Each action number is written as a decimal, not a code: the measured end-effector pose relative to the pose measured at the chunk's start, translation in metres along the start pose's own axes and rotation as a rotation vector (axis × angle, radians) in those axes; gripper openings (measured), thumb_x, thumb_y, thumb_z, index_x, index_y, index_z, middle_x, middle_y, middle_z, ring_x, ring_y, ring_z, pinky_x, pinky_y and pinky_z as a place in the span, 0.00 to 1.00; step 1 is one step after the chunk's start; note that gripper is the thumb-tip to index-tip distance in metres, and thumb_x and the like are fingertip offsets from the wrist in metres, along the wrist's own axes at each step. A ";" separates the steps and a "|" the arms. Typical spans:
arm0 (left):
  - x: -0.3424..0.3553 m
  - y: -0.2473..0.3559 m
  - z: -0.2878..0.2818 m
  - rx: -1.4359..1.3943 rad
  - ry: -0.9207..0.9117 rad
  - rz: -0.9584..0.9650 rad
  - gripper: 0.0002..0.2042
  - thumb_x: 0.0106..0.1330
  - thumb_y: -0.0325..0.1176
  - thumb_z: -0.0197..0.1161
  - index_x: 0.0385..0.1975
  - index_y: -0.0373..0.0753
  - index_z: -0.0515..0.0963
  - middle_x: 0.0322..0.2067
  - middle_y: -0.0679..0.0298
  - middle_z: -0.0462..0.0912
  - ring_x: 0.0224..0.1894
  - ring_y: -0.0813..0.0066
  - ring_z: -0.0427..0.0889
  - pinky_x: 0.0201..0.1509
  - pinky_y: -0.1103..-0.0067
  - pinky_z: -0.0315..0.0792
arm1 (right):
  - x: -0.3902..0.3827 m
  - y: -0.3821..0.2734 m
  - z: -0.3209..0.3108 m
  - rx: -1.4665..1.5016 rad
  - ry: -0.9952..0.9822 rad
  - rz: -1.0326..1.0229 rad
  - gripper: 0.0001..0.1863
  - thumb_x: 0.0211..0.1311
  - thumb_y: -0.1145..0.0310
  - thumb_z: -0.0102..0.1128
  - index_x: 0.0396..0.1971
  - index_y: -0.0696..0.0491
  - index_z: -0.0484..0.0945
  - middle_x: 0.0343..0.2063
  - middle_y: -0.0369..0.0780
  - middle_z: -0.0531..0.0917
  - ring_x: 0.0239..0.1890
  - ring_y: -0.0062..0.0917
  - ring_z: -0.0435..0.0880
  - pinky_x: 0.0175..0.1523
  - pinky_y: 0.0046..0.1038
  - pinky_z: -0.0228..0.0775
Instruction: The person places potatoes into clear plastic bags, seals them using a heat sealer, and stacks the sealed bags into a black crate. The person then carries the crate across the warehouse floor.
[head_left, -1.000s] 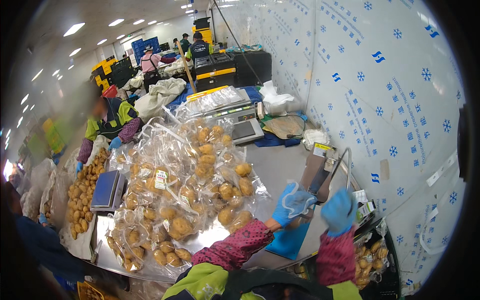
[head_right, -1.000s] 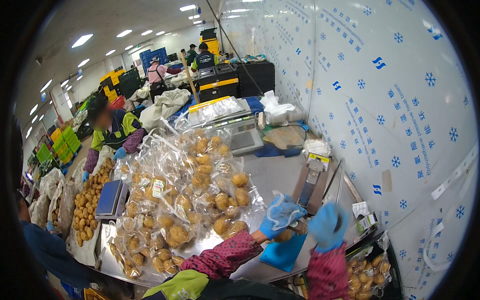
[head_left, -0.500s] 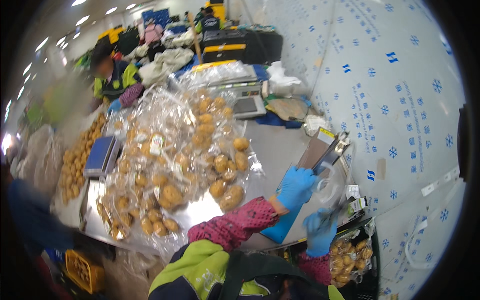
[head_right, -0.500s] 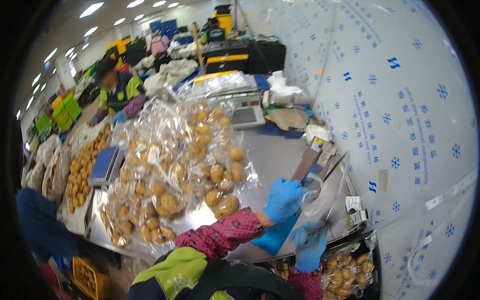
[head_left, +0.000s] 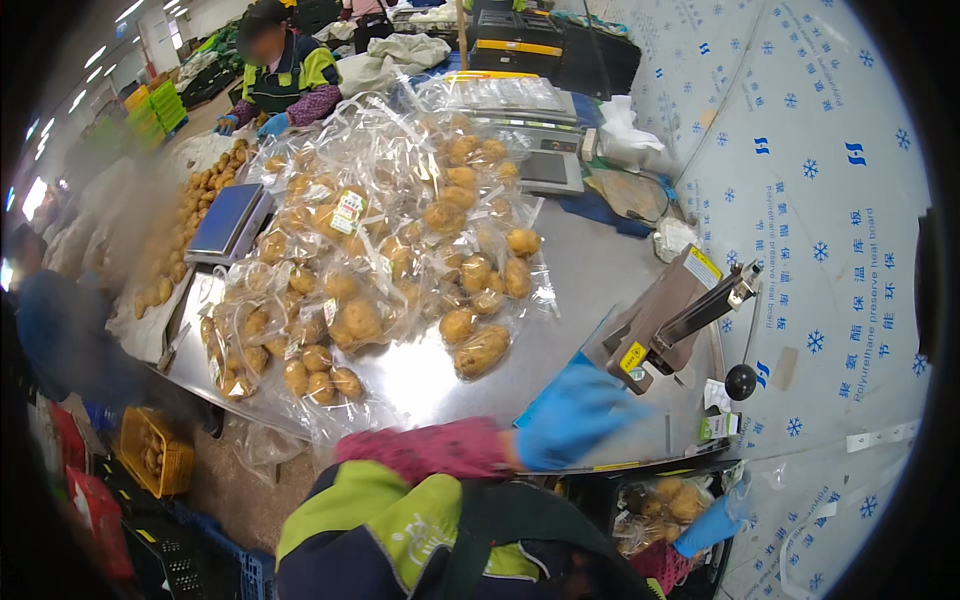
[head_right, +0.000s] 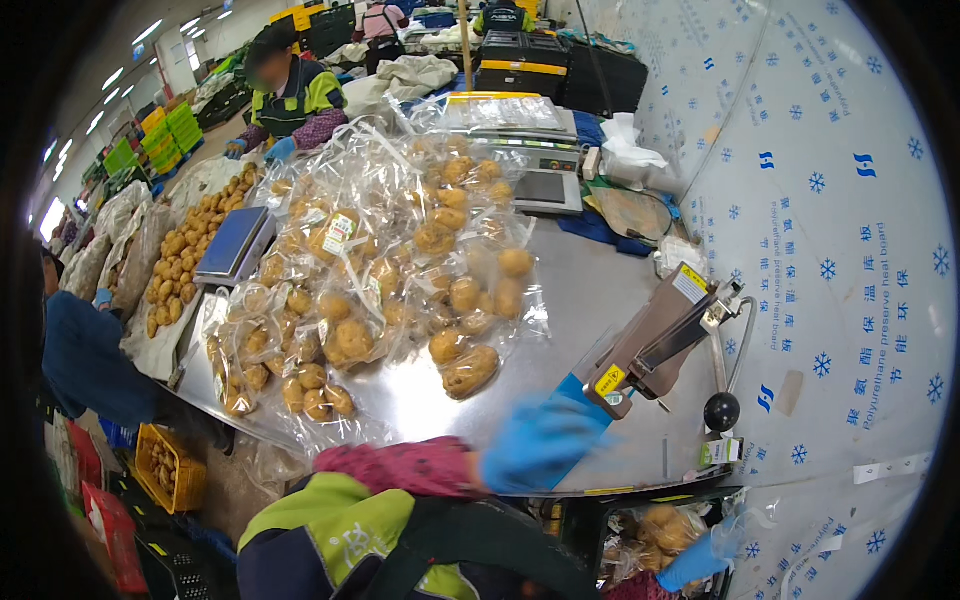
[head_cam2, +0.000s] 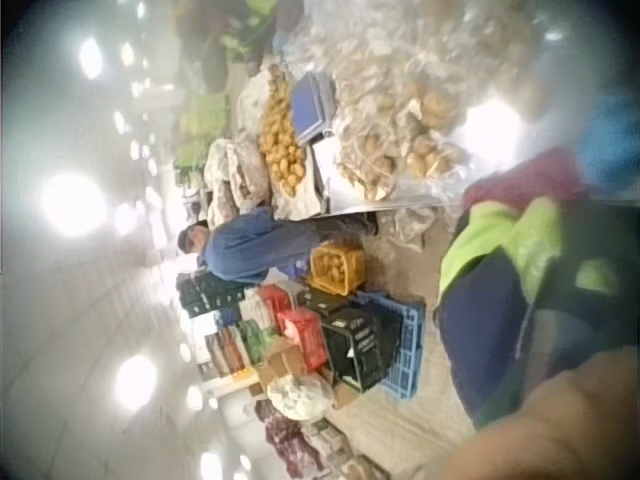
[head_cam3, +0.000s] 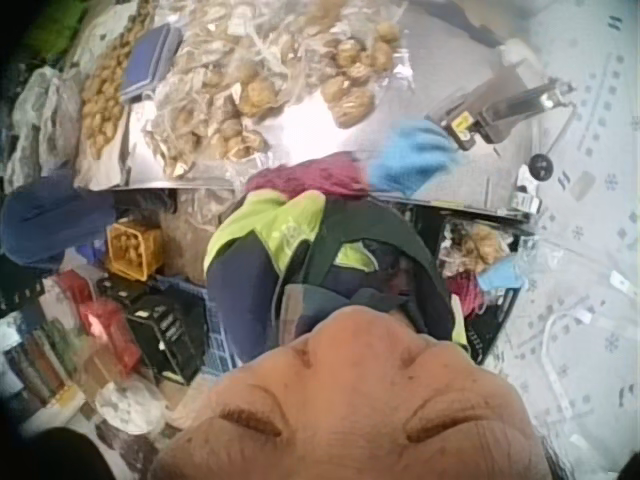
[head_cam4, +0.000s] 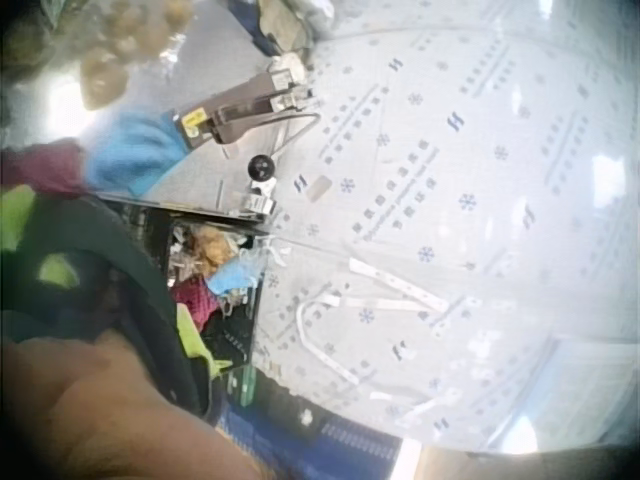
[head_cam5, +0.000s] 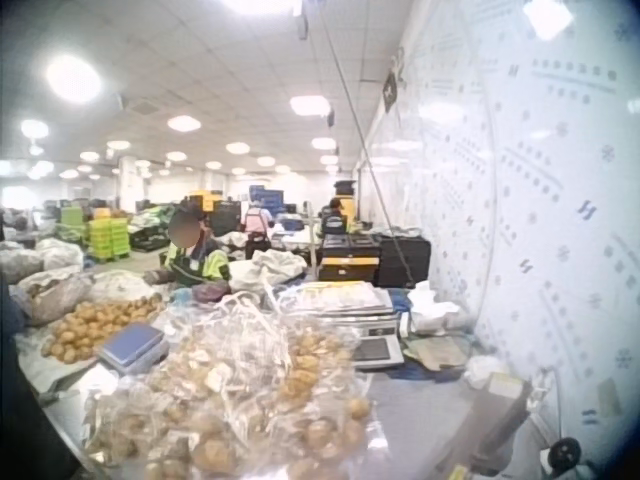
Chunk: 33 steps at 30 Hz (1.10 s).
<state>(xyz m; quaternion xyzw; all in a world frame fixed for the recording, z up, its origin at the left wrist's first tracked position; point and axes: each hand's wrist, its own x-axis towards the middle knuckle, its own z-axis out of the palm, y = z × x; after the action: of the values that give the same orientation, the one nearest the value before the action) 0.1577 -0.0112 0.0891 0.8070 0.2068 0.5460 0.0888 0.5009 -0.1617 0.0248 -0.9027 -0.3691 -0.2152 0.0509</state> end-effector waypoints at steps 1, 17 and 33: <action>-0.012 -0.007 -0.035 0.047 0.097 -0.104 0.17 0.49 0.27 0.66 0.41 0.41 0.79 0.38 0.60 0.79 0.40 0.60 0.76 0.43 0.66 0.71 | 0.000 0.025 0.018 0.427 0.047 0.072 0.23 0.65 0.73 0.49 0.59 0.64 0.64 0.56 0.48 0.73 0.55 0.35 0.74 0.58 0.34 0.66; -0.113 -0.148 -0.236 -0.126 0.729 -1.050 0.08 0.67 0.32 0.56 0.32 0.34 0.80 0.22 0.72 0.74 0.25 0.86 0.69 0.30 0.88 0.64 | -0.104 -0.293 -0.069 1.378 -0.576 -0.614 0.18 0.56 0.76 0.59 0.49 0.54 0.76 0.46 0.39 0.77 0.46 0.25 0.76 0.54 0.26 0.67; -0.169 -0.055 -0.068 -0.372 -0.123 -0.942 0.15 0.55 0.31 0.65 0.42 0.39 0.77 0.45 0.53 0.77 0.48 0.62 0.75 0.52 0.72 0.68 | -0.136 -0.323 -0.094 1.329 -0.829 -0.853 0.08 0.49 0.75 0.66 0.30 0.56 0.80 0.27 0.40 0.82 0.26 0.25 0.80 0.31 0.25 0.70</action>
<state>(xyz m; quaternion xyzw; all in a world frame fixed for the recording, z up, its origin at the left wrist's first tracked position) 0.0284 -0.0408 -0.0477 0.6272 0.4419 0.4257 0.4797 0.1589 -0.0394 0.0301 -0.4780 -0.7110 0.3864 0.3416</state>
